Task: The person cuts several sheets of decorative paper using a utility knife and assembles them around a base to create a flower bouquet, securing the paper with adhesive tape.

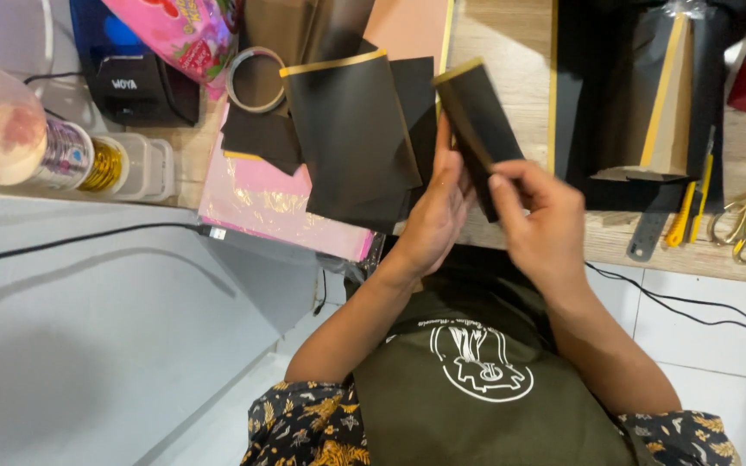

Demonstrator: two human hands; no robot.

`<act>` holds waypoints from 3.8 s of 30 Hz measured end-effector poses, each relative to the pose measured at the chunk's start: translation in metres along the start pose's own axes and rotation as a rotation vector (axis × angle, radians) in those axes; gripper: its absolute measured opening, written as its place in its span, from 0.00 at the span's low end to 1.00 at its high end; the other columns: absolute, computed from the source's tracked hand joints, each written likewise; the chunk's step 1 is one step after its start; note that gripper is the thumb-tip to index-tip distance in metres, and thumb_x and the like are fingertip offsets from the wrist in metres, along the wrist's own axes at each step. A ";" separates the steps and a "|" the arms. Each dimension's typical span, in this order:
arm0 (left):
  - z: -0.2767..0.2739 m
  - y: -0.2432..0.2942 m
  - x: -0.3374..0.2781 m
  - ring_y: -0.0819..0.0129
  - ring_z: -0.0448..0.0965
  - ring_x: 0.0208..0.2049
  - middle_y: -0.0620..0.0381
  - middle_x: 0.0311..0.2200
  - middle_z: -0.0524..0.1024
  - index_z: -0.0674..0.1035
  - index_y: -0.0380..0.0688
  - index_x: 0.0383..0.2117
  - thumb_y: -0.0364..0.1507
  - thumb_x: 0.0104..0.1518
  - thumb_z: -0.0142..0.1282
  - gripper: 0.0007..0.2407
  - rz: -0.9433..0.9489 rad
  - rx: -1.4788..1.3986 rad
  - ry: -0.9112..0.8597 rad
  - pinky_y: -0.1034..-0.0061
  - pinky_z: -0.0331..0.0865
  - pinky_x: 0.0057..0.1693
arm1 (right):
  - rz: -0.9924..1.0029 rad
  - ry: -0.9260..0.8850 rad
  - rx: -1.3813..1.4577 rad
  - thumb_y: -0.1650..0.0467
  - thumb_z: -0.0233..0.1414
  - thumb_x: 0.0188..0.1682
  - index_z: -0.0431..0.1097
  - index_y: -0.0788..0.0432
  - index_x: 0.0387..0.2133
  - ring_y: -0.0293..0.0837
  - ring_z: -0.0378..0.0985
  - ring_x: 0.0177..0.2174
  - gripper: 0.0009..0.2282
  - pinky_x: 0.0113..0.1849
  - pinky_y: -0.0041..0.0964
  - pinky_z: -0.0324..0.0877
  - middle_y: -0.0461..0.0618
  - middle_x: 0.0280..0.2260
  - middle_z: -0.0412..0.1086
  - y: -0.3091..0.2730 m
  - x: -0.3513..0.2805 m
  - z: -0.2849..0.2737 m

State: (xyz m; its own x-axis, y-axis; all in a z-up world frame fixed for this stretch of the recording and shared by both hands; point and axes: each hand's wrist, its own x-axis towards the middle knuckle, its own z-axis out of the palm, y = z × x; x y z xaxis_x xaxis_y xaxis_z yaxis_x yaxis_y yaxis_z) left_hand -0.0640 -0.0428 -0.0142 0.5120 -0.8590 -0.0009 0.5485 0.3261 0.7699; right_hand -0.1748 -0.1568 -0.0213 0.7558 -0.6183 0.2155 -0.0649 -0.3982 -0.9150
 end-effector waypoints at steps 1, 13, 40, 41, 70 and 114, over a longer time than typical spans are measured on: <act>0.006 0.003 -0.002 0.45 0.27 0.81 0.41 0.82 0.24 0.30 0.55 0.81 0.41 0.78 0.39 0.35 0.024 0.005 0.016 0.45 0.31 0.81 | 0.059 0.016 0.082 0.77 0.56 0.64 0.78 0.64 0.52 0.35 0.74 0.38 0.07 0.40 0.36 0.76 0.49 0.35 0.76 0.010 -0.003 -0.001; -0.020 -0.022 0.006 0.70 0.87 0.45 0.54 0.46 0.85 0.73 0.42 0.66 0.26 0.64 0.70 0.24 0.268 0.034 0.515 0.75 0.86 0.51 | -0.087 0.172 -0.112 0.87 0.52 0.66 0.66 0.74 0.65 0.50 0.73 0.26 0.15 0.32 0.44 0.72 0.69 0.37 0.75 -0.023 0.008 -0.020; -0.011 -0.026 0.004 0.68 0.84 0.53 0.51 0.54 0.80 0.57 0.42 0.79 0.22 0.64 0.67 0.37 0.217 0.017 0.409 0.74 0.82 0.58 | 0.150 -0.006 0.233 0.80 0.56 0.62 0.77 0.66 0.49 0.32 0.78 0.37 0.06 0.44 0.36 0.79 0.52 0.37 0.82 -0.009 -0.012 0.004; -0.011 -0.026 0.004 0.68 0.84 0.53 0.51 0.54 0.80 0.57 0.42 0.79 0.22 0.64 0.67 0.37 0.217 0.016 0.408 0.74 0.82 0.58 | 0.149 -0.005 0.233 0.80 0.56 0.62 0.77 0.66 0.49 0.32 0.78 0.37 0.06 0.44 0.36 0.79 0.52 0.37 0.82 -0.009 -0.012 0.004; -0.002 -0.002 0.005 0.78 0.86 0.37 0.58 0.34 0.86 0.84 0.42 0.45 0.32 0.68 0.67 0.08 0.217 0.132 0.458 0.78 0.83 0.45 | -0.089 0.112 -0.012 0.74 0.68 0.58 0.75 0.63 0.39 0.45 0.71 0.44 0.07 0.47 0.38 0.66 0.54 0.49 0.68 -0.027 -0.009 0.009; 0.029 -0.035 0.050 0.79 0.83 0.32 0.54 0.28 0.86 0.86 0.42 0.34 0.33 0.74 0.59 0.11 0.484 0.262 0.663 0.75 0.81 0.43 | -0.875 0.604 -0.749 0.70 0.62 0.61 0.82 0.62 0.36 0.52 0.82 0.37 0.07 0.52 0.54 0.67 0.53 0.37 0.78 0.002 0.018 0.020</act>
State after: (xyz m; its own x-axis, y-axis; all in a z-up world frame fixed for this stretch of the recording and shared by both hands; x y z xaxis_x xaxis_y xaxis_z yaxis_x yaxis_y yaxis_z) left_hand -0.0770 -0.1091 -0.0226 0.9751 -0.2146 0.0557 0.0420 0.4254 0.9040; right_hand -0.1488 -0.1550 -0.0262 0.3334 -0.0896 0.9385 -0.1966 -0.9802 -0.0237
